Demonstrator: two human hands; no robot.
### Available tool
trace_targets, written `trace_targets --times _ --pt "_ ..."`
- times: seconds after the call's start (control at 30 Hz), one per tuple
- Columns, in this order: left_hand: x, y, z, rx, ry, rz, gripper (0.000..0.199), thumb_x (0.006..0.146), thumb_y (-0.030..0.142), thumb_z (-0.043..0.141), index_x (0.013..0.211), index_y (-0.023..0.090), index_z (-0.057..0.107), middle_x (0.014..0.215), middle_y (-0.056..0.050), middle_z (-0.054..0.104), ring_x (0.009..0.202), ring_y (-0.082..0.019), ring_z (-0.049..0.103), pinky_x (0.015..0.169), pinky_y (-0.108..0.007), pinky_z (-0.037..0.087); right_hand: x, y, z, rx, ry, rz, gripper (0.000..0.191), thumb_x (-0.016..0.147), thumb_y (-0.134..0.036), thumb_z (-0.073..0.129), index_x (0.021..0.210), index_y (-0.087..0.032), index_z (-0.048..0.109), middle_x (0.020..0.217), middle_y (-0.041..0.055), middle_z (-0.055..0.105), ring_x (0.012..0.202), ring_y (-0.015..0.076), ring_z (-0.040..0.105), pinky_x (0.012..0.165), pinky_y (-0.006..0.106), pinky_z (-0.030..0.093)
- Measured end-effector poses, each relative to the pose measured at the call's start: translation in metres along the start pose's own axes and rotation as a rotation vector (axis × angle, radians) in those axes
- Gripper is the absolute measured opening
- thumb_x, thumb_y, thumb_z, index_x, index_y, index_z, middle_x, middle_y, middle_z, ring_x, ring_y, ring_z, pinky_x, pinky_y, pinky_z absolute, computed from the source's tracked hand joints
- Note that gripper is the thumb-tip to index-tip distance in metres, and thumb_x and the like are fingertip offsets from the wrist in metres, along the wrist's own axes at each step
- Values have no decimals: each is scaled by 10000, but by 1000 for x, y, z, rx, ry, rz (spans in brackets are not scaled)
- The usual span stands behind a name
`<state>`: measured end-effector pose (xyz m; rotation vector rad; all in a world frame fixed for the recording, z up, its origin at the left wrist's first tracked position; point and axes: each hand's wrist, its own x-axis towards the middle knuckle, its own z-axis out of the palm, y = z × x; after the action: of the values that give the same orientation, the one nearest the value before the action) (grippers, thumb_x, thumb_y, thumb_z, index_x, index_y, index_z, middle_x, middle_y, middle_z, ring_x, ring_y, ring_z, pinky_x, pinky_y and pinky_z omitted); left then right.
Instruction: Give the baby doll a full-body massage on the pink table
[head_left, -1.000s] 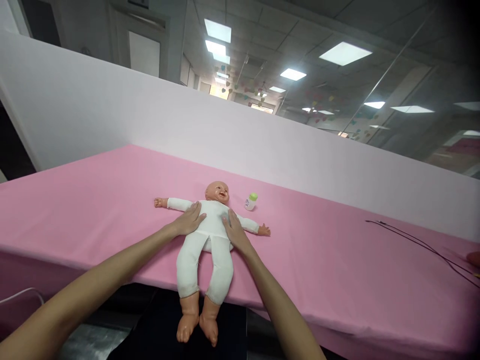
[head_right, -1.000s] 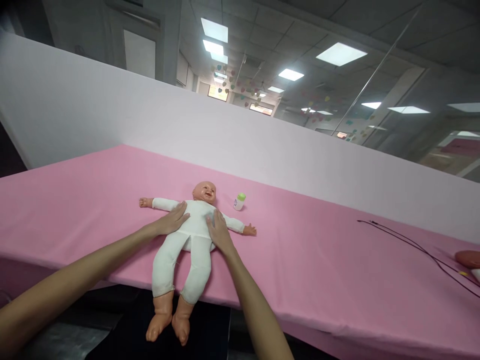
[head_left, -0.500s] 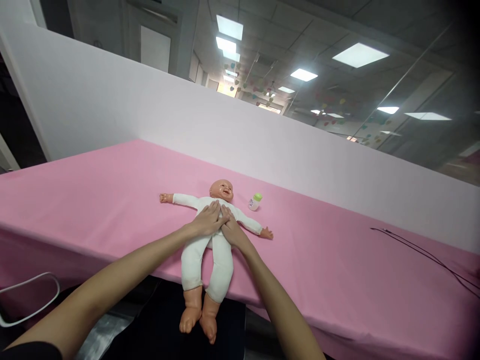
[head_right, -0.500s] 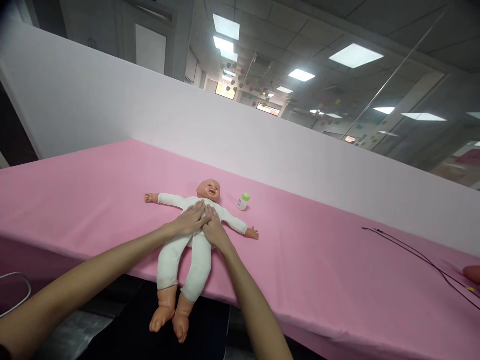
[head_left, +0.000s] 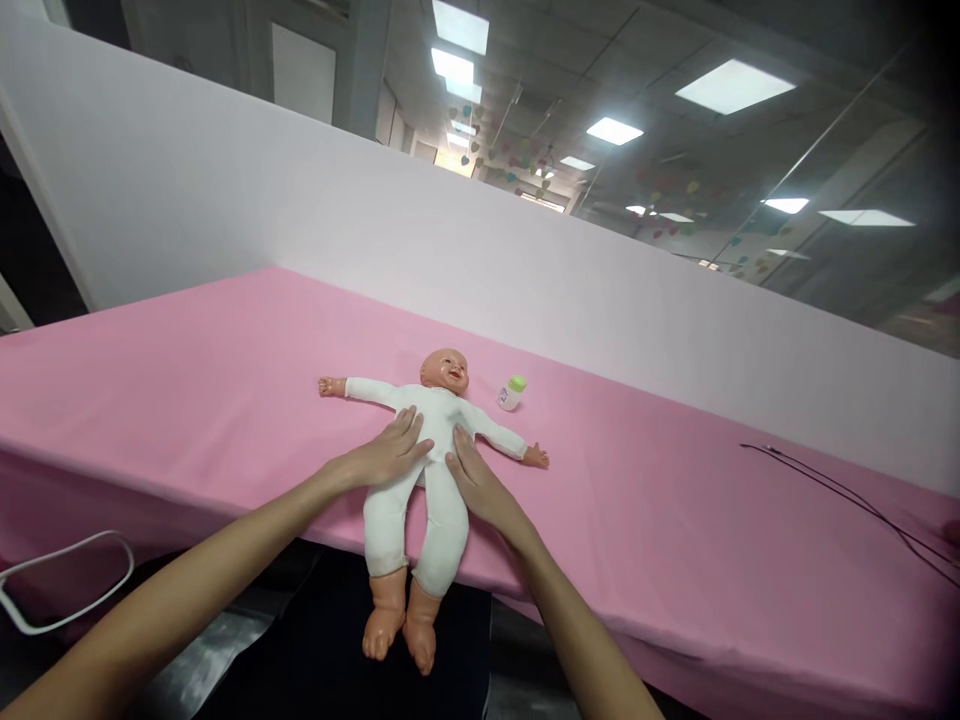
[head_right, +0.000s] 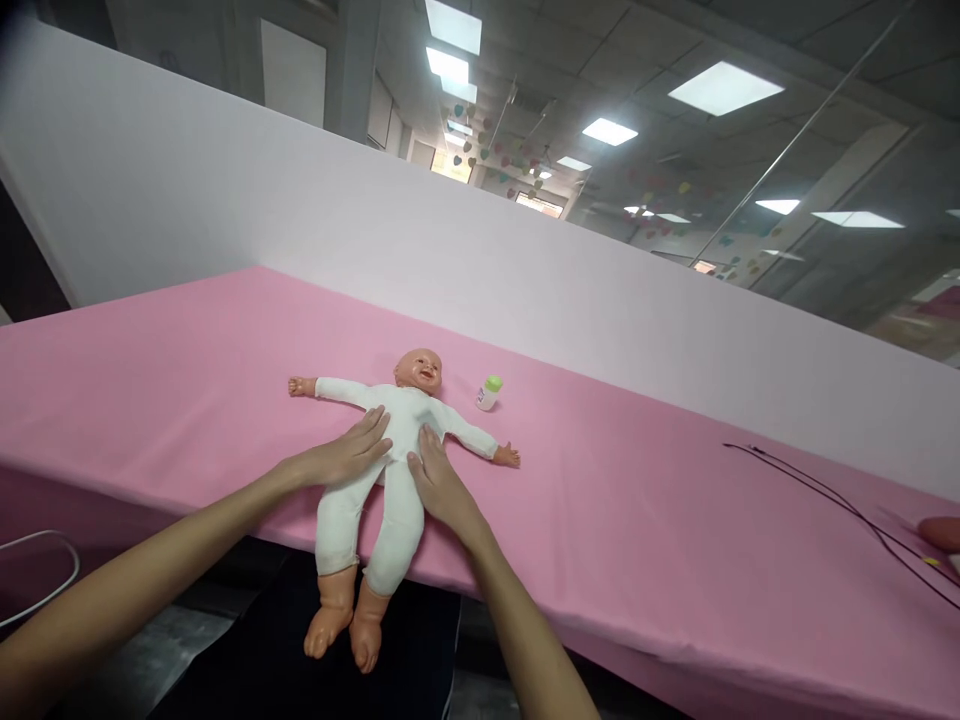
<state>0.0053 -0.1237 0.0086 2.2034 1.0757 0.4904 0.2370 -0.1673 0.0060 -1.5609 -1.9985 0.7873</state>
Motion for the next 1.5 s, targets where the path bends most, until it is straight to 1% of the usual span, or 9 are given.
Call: trace_targets --times 0.17,0.33,0.5,0.7,0.87,1.03,1.23,1.4,1.5 --pt "35 20 12 115 87 103 828 1062 640 224 1674 83 248 1755 -174 126 1638 -308 25 1321 -510 92 37 -1 -2 -71 -20 -177 793 1063 -633 355 1707 -202 184 1770 72 115 1647 238 60 1345 482 70" --pt "71 -5 5 75 159 -11 860 1054 648 202 1673 52 216 1756 -181 116 1638 -325 42 1314 -521 98 73 14 -9 -103 133 -96 882 1033 -725 322 1680 -128 278 1745 139 221 1634 274 160 1339 481 74" --pt "50 -28 -8 -9 146 -118 943 1040 675 284 1666 -13 130 1733 -261 29 1626 -361 15 1311 -514 117 49 23 -11 -33 197 48 1029 983 -829 281 1689 -83 211 1759 145 140 1641 263 119 1342 440 60" --pt "-1 -10 -2 -28 7 9 901 1035 690 332 1690 87 192 1751 -172 46 1625 -348 41 1315 -493 147 3 5 0 25 53 11 875 1040 -729 324 1712 -195 150 1773 46 60 1647 231 24 1345 438 32" --pt "36 12 10 49 62 112 843 1052 627 269 1675 60 239 1755 -185 110 1637 -323 32 1317 -499 81 38 -11 -1 -82 -17 -156 780 1060 -592 355 1699 -164 220 1765 86 139 1644 241 96 1341 463 78" --pt "63 -11 -5 24 170 -53 855 1041 639 267 1660 51 226 1751 -215 102 1635 -350 53 1305 -523 99 65 12 -14 -117 223 -77 782 1037 -633 357 1617 -111 410 1689 171 364 1585 290 304 1318 482 166" --pt "-25 -16 -11 -25 361 7 624 1017 587 473 1469 166 566 1632 -180 465 1552 -361 359 1236 -514 340 29 70 -54 -237 459 62 678 1024 -586 366 1478 -128 573 1547 183 554 1437 337 494 1221 506 339" --pt "-134 6 56 -146 813 284 208 1046 291 539 1136 278 725 959 -71 715 903 -234 697 766 -363 586 4 108 -90 -465 678 449 648 964 -574 455 1183 -34 737 1279 343 655 1306 460 539 1088 582 410" --pt "-173 5 103 -93 799 491 285 1023 356 595 1272 265 699 898 -83 710 771 -233 693 632 -350 588 1 117 -96 -391 608 559 609 957 -631 469 975 -102 769 1110 326 707 1129 445 638 958 569 479"
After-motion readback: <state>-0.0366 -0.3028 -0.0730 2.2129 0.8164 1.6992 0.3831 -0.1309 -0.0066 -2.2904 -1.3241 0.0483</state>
